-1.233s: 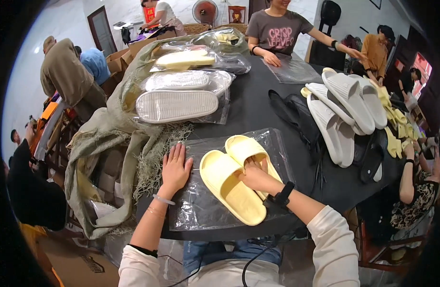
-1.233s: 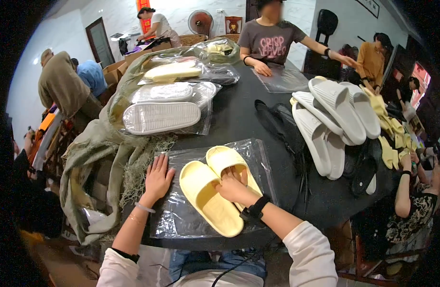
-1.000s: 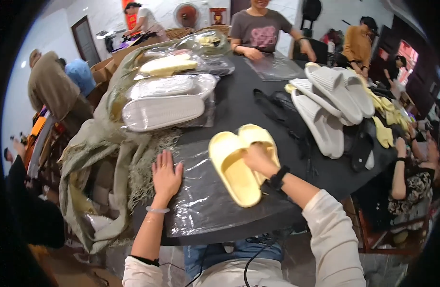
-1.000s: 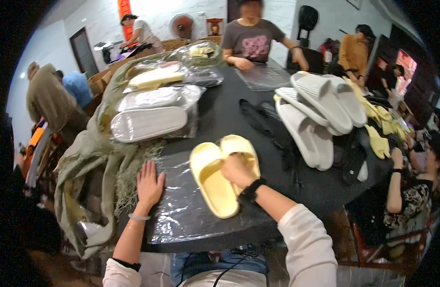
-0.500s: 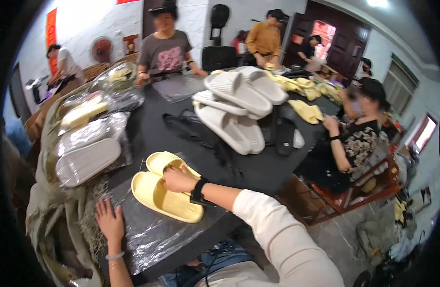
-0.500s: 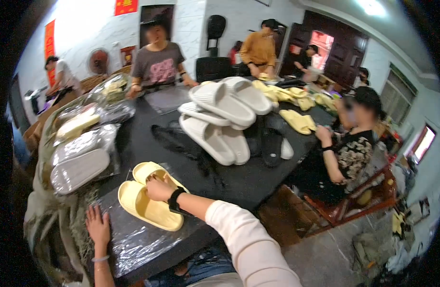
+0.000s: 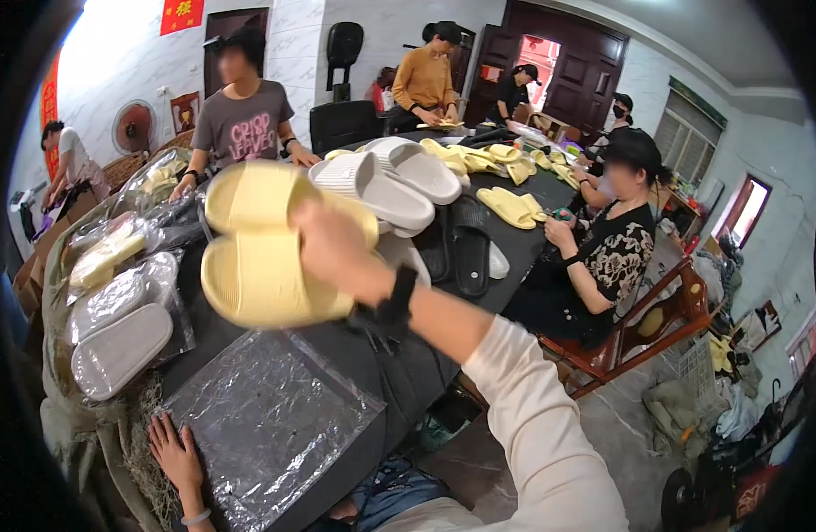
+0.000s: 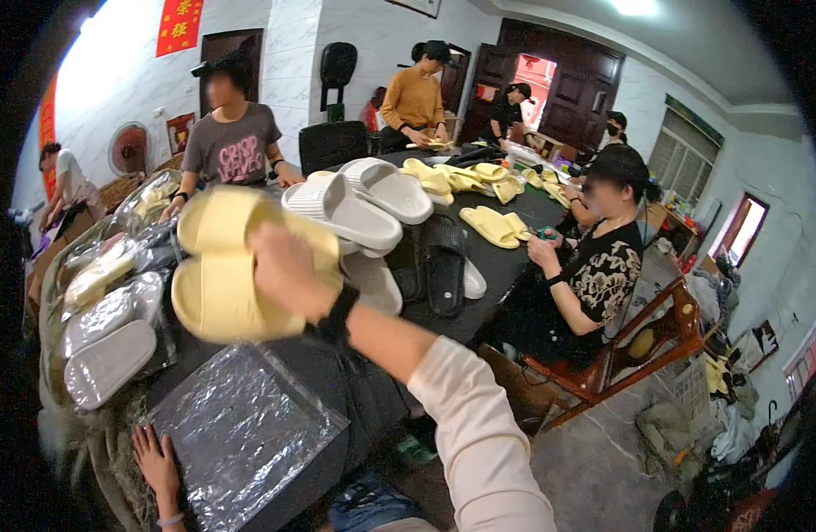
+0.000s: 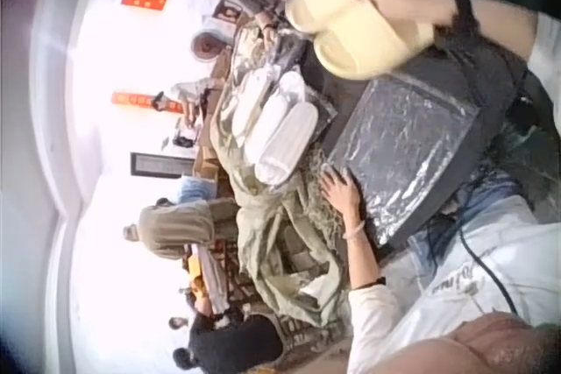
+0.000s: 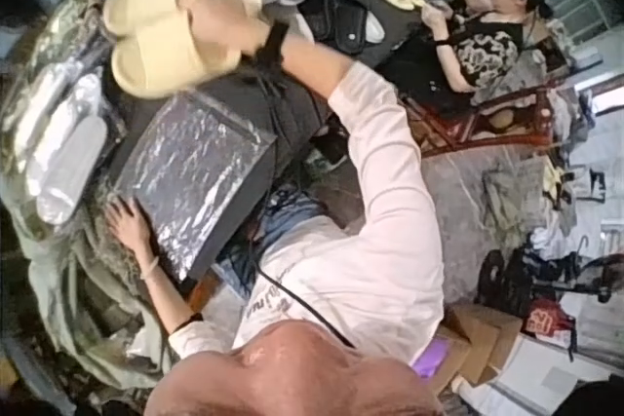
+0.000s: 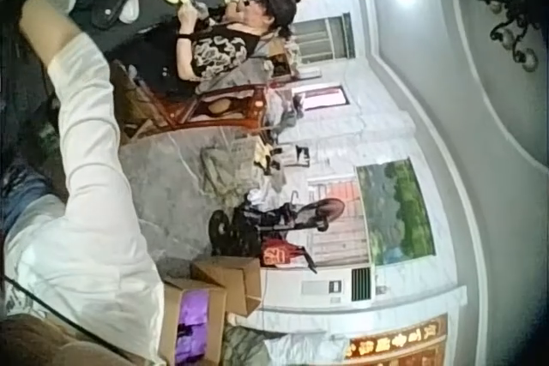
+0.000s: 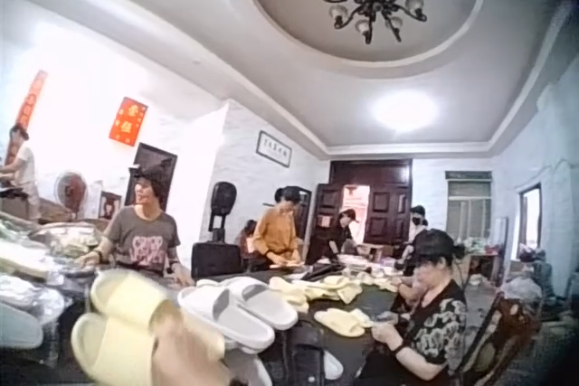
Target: The recorder is placing various slippers into plastic bags at a factory table.
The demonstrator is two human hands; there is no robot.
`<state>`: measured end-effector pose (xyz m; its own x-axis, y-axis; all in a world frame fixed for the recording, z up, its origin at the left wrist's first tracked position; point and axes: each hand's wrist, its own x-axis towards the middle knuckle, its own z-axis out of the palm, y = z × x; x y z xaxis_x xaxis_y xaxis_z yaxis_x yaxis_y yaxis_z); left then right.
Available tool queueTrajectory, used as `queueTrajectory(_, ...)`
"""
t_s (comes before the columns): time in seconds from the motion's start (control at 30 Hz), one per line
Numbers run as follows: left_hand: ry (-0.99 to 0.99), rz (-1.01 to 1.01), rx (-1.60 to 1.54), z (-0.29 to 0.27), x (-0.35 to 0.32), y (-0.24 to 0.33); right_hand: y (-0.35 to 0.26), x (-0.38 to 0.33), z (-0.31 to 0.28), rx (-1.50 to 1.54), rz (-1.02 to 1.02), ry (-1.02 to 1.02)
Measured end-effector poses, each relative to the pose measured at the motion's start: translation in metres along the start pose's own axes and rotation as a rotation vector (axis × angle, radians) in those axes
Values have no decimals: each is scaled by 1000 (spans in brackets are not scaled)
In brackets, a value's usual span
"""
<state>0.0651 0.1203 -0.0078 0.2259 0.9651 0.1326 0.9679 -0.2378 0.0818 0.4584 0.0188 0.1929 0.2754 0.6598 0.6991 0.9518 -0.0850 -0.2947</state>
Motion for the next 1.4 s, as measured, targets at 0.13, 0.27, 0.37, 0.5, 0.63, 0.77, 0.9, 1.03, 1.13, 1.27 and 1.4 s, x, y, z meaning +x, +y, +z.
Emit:
queueTrajectory(0.13,-20,-30,11,-8,-1,-1,66,92,-31,-133,154,212)
queueTrajectory(0.27,-39,13,-25,-3,5,23,178,115,-24,-108,367,203)
queueTrajectory(0.37,-25,-20,-48,1,3,16,187,98,-11,-461,193,-64)
queueTrajectory(0.5,31,3,-57,-2,-6,-10,130,40,4,-64,184,238)
queueTrajectory(0.63,73,54,-64,2,-1,-4,113,-36,-21,-186,-39,125)
queueTrajectory(0.77,84,59,-80,3,0,-1,99,-100,-11,-394,-106,-212)
queueTrajectory(0.9,81,48,-97,1,-2,-3,125,-119,26,-606,-237,-338)
queueTrajectory(1.03,67,39,-78,1,-1,-2,173,-108,62,-679,-131,-44)
queueTrajectory(1.13,26,10,-76,-2,-3,0,172,-78,70,-557,-43,15)
queueTrajectory(1.27,39,16,-70,1,-3,-2,178,-33,76,-551,35,13)
queueTrajectory(1.4,34,45,-89,-3,0,11,193,-19,74,-536,41,-167)
